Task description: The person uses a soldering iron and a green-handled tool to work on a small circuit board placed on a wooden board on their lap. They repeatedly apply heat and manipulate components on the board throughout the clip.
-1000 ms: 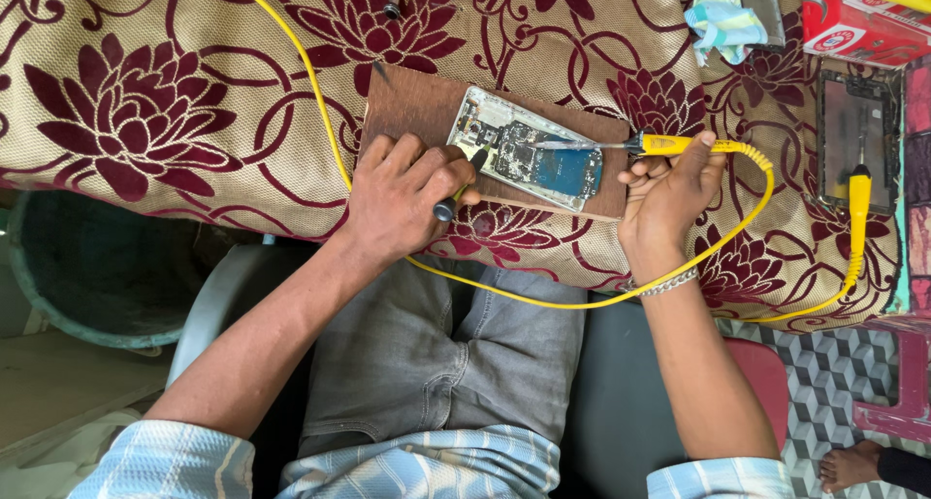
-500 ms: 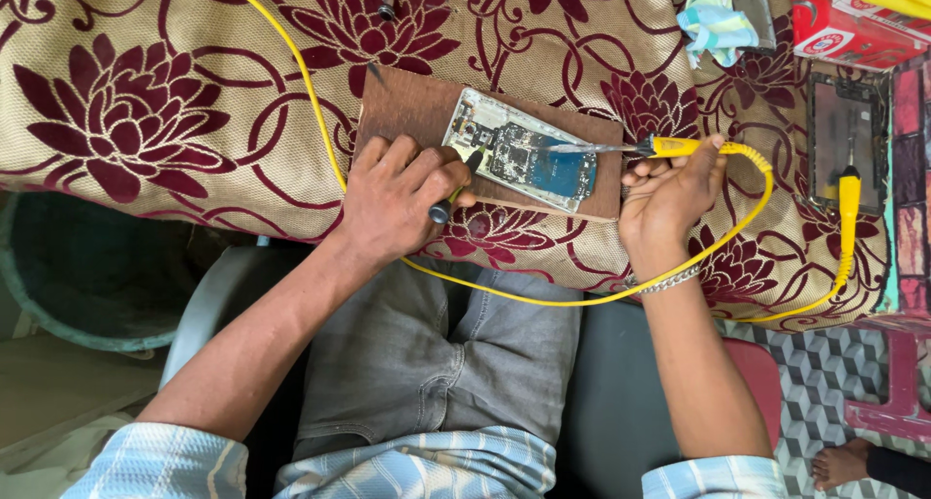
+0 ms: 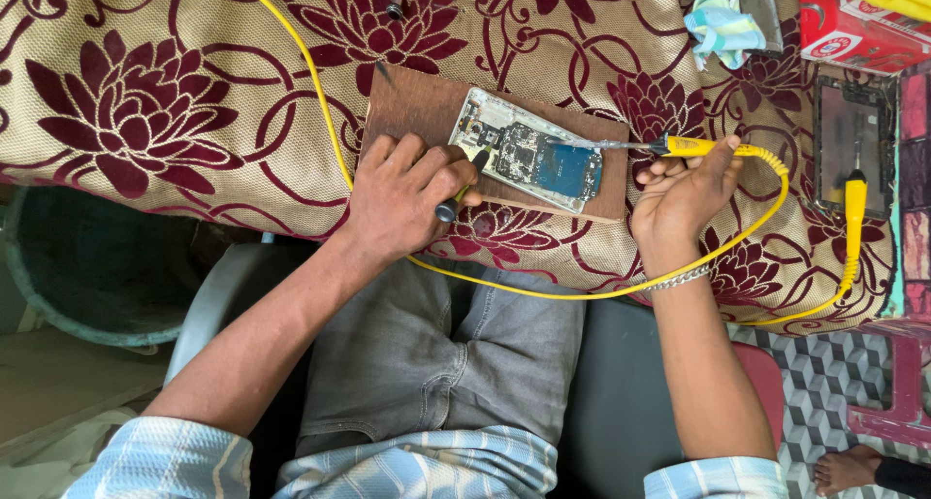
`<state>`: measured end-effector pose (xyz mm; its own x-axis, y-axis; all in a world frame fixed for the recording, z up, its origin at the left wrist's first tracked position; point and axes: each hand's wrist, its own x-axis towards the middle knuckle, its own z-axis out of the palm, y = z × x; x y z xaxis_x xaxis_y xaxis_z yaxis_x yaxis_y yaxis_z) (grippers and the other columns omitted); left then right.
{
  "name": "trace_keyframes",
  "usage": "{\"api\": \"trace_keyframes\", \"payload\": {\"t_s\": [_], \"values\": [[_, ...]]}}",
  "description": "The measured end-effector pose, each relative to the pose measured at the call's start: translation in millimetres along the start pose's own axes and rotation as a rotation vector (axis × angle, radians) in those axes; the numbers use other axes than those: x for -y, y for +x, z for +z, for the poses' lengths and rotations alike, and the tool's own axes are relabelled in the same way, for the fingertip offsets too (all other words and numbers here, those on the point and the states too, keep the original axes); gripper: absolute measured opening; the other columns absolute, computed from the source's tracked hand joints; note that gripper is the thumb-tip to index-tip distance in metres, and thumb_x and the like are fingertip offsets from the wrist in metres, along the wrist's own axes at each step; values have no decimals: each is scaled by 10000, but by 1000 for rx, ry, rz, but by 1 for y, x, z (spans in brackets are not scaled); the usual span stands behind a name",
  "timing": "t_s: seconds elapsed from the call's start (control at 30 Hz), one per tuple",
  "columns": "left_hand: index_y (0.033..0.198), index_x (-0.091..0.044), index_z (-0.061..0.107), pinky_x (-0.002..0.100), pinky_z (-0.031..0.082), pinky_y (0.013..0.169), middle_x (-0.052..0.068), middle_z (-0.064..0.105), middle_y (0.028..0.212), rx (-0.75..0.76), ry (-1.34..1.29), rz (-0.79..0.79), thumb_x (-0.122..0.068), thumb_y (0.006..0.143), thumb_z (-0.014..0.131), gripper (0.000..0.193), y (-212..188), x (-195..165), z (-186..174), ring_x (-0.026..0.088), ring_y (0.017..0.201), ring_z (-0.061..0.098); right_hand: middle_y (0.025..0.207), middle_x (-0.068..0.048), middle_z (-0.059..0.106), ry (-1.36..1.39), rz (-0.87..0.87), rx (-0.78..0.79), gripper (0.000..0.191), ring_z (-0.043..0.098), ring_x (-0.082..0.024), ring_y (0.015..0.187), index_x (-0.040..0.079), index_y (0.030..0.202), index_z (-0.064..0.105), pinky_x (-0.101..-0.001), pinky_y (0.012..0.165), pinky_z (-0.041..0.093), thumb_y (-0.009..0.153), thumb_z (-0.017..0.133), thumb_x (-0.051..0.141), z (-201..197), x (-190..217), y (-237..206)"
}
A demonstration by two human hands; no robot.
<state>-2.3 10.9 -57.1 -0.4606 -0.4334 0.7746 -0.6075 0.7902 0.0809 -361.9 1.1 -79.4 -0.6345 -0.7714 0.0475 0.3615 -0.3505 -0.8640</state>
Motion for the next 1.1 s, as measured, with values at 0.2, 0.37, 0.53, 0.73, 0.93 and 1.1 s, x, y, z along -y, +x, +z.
{"api": "trace_keyframes", "payload": {"t_s": [0.2,0.37,0.53,0.73,0.93,1.1], "values": [[1165,-175,565,370,367,756,-33,622,1008,-9,13,1,-186,916,802,345,1,0,0,186,836,519,793,-66,584,-8,11,13,372,616,-171,593,133,1132,395,-315,469,534,1091,522,480,3,2,-2],[1153,-172,556,371,366,758,-36,634,1027,-28,-6,-1,-207,970,779,291,2,-2,-1,185,832,516,811,-58,586,-4,-12,10,372,616,-172,595,133,1146,399,-320,468,537,1087,528,476,4,1,-1],[1154,-175,555,369,366,761,-39,643,1037,-21,3,-3,-188,961,768,288,3,-1,-1,182,836,520,804,-64,584,-5,-11,13,374,614,-177,594,130,1130,397,-322,471,537,1091,530,478,3,1,-1],[1151,-179,558,374,368,763,-41,642,1040,1,23,-5,-152,929,770,308,2,-1,-1,188,842,526,784,-54,568,1,4,-7,377,612,-171,588,134,1099,393,-319,465,529,1088,529,486,3,2,-1],[1156,-174,559,374,367,760,-37,641,1045,-13,0,-1,-168,921,777,321,2,-1,-2,189,847,527,796,-49,579,-9,8,-16,370,615,-160,591,146,1120,409,-309,473,528,1076,526,494,4,3,-1],[1160,-172,555,371,368,760,-33,624,1023,-21,8,3,-195,967,788,303,3,-1,-2,185,835,514,801,-48,574,0,11,-3,380,620,-164,600,141,1121,399,-314,483,536,1081,529,496,1,2,-1]]}}
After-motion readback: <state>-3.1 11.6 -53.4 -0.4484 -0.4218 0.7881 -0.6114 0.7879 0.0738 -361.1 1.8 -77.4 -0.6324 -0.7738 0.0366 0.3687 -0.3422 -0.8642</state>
